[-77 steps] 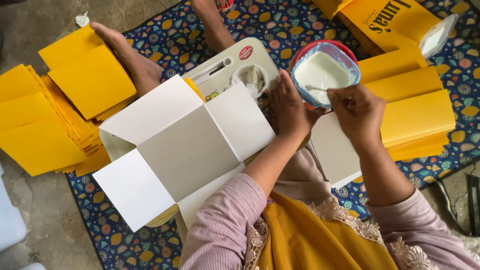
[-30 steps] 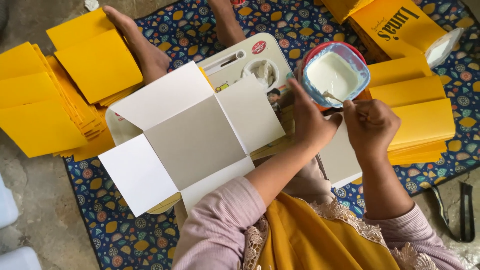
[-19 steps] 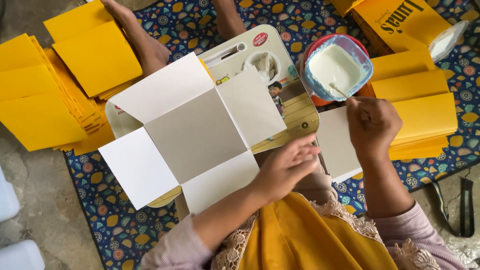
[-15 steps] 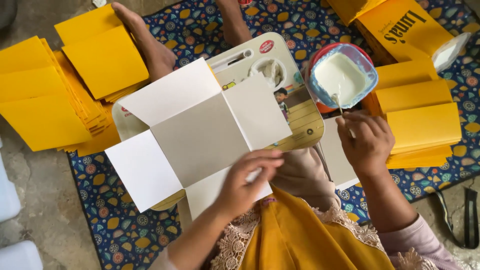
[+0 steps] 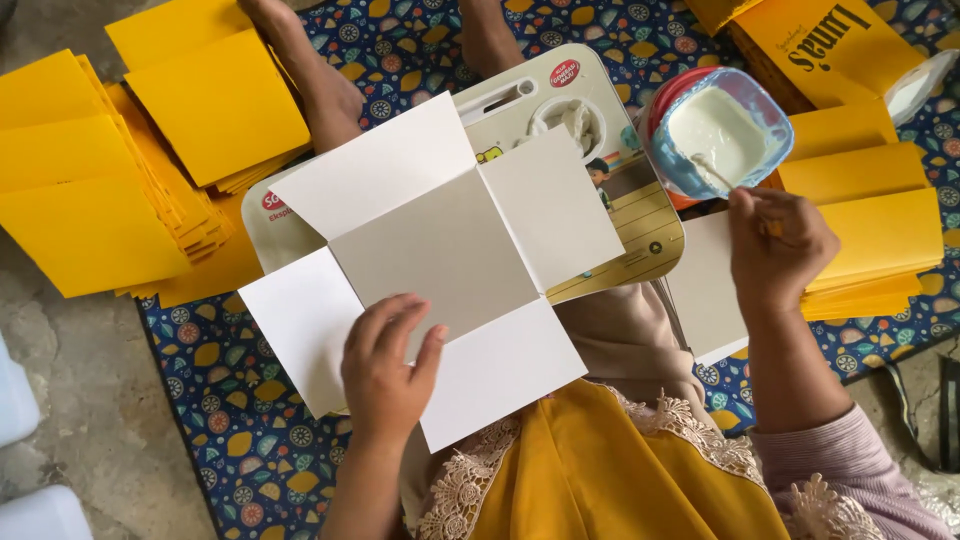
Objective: The person sits on a mat on the floor and applies glue with a small stick to white paper inserts, then folds and presses yellow paper around them to assemble envelopes, working through a stack of pre-cut papers.
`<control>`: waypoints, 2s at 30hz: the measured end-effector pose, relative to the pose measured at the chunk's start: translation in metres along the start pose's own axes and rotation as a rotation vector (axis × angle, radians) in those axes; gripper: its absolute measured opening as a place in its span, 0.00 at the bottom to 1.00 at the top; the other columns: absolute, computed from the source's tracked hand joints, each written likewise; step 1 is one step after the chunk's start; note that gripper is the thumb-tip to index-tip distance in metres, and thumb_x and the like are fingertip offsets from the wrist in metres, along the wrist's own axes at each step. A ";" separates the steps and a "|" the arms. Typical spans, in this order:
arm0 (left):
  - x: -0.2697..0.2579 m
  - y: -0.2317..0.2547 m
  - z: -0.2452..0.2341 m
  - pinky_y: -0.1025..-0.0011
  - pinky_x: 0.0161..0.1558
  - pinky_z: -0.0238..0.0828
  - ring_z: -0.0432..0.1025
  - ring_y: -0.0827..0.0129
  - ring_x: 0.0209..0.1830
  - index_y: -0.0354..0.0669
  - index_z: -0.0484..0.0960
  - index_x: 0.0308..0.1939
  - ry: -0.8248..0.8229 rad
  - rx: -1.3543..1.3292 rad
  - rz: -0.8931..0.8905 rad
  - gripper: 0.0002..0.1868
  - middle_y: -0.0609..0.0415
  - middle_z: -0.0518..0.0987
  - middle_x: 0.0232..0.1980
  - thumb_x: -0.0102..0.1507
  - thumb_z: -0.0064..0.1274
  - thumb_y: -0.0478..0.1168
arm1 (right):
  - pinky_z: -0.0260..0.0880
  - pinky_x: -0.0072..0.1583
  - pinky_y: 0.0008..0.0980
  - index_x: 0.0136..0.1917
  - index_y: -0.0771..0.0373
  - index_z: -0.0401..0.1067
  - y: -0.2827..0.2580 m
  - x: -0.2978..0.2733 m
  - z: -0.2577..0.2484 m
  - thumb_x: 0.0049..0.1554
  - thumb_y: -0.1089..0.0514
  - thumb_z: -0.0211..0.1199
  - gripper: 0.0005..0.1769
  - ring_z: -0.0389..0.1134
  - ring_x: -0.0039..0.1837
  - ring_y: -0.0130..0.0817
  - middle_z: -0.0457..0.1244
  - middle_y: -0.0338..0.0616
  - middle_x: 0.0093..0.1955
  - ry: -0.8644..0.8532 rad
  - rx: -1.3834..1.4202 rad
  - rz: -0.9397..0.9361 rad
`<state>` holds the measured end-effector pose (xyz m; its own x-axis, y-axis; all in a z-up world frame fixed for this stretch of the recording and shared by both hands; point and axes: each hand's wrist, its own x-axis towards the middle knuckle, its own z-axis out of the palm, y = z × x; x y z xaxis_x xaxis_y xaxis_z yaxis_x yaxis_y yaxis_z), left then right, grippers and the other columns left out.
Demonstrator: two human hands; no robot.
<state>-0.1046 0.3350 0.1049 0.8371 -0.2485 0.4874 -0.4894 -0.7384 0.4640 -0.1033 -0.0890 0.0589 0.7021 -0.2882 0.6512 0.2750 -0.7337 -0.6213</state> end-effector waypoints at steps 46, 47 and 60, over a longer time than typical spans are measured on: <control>-0.035 0.023 -0.031 0.74 0.47 0.74 0.78 0.77 0.39 0.43 0.66 0.70 -0.087 -0.237 0.019 0.29 0.65 0.84 0.36 0.65 0.55 0.33 | 0.63 0.46 0.38 0.37 0.70 0.63 -0.033 -0.012 -0.011 0.64 0.77 0.82 0.27 0.65 0.41 0.42 0.73 0.59 0.48 -0.018 -0.282 -0.265; -0.031 0.025 -0.031 0.70 0.52 0.75 0.77 0.70 0.47 0.43 0.68 0.68 -0.099 -0.164 0.066 0.32 0.57 0.79 0.49 0.62 0.62 0.36 | 0.62 0.46 0.38 0.38 0.70 0.64 -0.027 -0.011 -0.010 0.65 0.77 0.82 0.27 0.65 0.41 0.42 0.74 0.59 0.47 0.007 -0.287 -0.281; 0.050 0.045 0.006 0.57 0.60 0.68 0.72 0.58 0.59 0.44 0.77 0.60 -0.274 -0.046 0.199 0.23 0.50 0.76 0.57 0.63 0.61 0.44 | 0.72 0.49 0.23 0.42 0.55 0.61 0.011 -0.027 -0.024 0.71 0.64 0.66 0.18 0.69 0.46 0.26 0.66 0.42 0.45 0.274 0.708 0.767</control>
<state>-0.0830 0.2854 0.1453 0.7557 -0.5485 0.3579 -0.6549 -0.6311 0.4157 -0.1350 -0.1041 0.0450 0.7023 -0.7119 0.0016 0.2033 0.1983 -0.9588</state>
